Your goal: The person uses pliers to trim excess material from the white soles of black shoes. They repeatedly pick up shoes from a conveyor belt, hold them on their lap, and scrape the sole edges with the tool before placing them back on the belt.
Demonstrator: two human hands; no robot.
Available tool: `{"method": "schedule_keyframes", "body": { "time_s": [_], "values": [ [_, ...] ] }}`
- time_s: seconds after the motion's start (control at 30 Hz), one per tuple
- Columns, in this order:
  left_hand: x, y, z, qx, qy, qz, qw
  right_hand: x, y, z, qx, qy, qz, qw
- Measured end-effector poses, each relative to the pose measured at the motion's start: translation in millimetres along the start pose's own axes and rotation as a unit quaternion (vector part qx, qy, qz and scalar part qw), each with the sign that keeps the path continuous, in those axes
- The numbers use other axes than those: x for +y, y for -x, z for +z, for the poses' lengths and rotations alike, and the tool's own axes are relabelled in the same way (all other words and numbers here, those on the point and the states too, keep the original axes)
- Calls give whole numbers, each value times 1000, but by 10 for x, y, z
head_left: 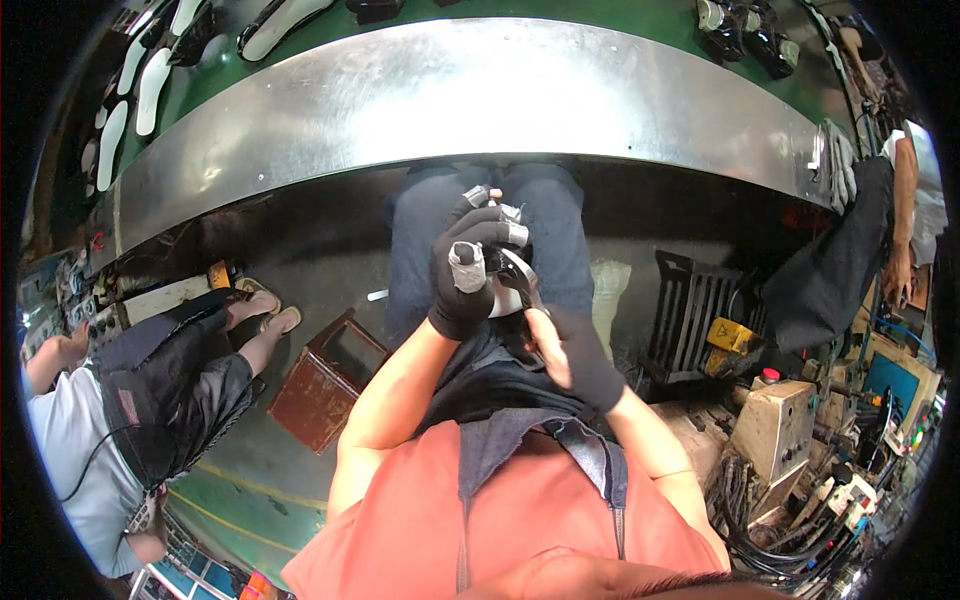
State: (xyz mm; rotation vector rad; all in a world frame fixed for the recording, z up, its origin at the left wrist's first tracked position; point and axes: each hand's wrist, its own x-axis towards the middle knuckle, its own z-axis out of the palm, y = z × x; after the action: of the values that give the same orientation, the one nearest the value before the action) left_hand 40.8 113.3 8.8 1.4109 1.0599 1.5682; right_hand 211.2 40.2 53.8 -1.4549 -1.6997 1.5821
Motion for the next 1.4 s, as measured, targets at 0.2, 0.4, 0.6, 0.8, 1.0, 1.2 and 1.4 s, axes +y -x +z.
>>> {"method": "schedule_keyframes", "body": {
  "time_s": [0.2,0.4,0.6,0.8,1.0,1.2,1.4],
  "values": [
    [126,101,-172,-67,-38,38,996,371,17,496,96,64,-141,983],
    [495,944,-191,-11,-63,-250,966,1041,625,280,-142,195,-186,952],
    [-115,1274,-218,-9,81,-260,962,1656,896,339,-162,259,-208,929],
    [-30,1064,-183,46,222,-270,936,1339,627,248,-142,301,-138,933],
    [-203,641,-219,54,161,-377,911,-549,-5,-230,-41,-146,189,970],
    [-106,496,-216,-86,-165,-383,905,153,-565,-392,-86,-206,246,943],
    [-178,1182,73,41,-250,-185,949,346,-410,-267,-47,-22,131,990]
  ]
}}
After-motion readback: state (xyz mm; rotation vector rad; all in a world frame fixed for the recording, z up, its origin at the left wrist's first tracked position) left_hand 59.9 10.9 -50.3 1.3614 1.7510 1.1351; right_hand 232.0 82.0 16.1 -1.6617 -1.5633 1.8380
